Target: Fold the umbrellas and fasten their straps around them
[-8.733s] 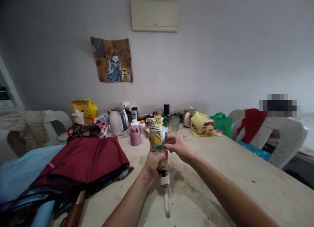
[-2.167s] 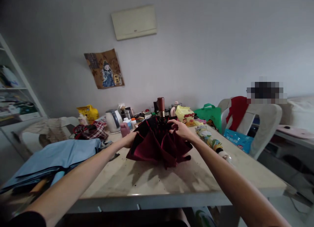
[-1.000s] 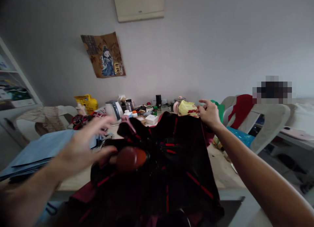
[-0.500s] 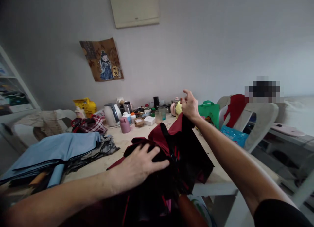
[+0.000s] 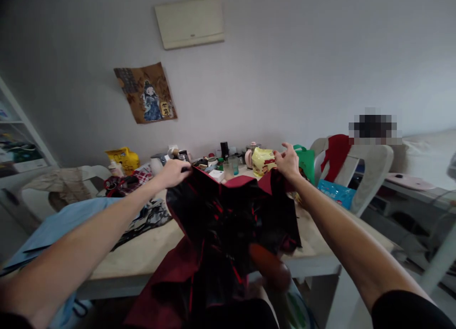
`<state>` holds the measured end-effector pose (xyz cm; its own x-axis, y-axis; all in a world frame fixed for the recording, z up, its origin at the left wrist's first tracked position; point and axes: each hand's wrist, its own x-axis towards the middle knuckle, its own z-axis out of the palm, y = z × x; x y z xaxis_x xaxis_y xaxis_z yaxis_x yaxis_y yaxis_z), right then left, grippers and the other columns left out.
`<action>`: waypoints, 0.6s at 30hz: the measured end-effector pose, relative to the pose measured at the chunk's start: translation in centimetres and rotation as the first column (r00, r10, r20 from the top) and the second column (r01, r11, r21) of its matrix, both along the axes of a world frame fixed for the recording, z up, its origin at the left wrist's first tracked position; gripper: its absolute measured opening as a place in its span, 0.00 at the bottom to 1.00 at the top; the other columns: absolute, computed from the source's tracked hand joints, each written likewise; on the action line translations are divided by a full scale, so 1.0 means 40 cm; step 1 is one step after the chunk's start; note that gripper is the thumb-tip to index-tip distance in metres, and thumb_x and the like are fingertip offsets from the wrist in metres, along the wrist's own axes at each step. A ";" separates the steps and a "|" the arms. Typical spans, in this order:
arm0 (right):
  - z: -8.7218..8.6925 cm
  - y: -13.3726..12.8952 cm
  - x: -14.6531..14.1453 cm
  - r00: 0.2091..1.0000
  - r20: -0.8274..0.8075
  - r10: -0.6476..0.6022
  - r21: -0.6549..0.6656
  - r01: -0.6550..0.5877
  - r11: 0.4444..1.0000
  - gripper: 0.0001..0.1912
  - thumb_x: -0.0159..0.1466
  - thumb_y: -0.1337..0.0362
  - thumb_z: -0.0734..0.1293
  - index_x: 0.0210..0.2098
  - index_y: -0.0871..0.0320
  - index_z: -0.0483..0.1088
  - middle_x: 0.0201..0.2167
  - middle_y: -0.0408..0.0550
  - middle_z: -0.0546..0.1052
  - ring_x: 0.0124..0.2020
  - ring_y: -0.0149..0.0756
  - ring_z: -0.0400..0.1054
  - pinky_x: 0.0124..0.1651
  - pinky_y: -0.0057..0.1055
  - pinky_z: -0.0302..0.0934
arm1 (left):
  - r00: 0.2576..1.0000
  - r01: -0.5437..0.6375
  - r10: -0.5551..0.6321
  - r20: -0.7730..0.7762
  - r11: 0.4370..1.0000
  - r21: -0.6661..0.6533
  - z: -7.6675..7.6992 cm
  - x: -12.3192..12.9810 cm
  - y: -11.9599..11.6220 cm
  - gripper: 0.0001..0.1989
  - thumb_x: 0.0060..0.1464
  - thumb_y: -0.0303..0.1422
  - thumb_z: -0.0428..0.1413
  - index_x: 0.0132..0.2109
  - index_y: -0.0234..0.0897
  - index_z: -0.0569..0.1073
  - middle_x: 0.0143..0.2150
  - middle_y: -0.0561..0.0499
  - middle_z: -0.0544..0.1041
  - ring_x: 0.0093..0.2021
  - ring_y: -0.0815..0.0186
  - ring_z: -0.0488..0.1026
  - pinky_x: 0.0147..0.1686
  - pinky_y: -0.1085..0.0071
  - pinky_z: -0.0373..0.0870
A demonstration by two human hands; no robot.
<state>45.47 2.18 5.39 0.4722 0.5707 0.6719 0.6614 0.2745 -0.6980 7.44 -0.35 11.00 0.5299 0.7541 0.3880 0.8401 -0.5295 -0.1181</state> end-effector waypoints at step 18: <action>-0.149 -0.204 -0.393 0.727 0.325 0.605 -0.159 -0.588 0.793 0.64 0.43 0.53 0.80 0.70 0.54 0.42 0.65 0.61 0.53 0.66 0.57 0.52 0.66 0.55 0.52 | 0.845 -0.441 0.439 0.305 0.895 -0.067 -0.014 -0.147 0.180 0.08 0.47 0.27 0.57 0.34 0.35 0.81 0.35 0.45 0.82 0.43 0.54 0.77 0.43 0.67 0.68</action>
<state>29.76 -6.00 -0.58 -0.2303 0.6874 0.6888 0.5666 0.6701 -0.4794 1.54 6.85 10.43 -0.0021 0.8776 0.4793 0.9791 -0.0957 0.1795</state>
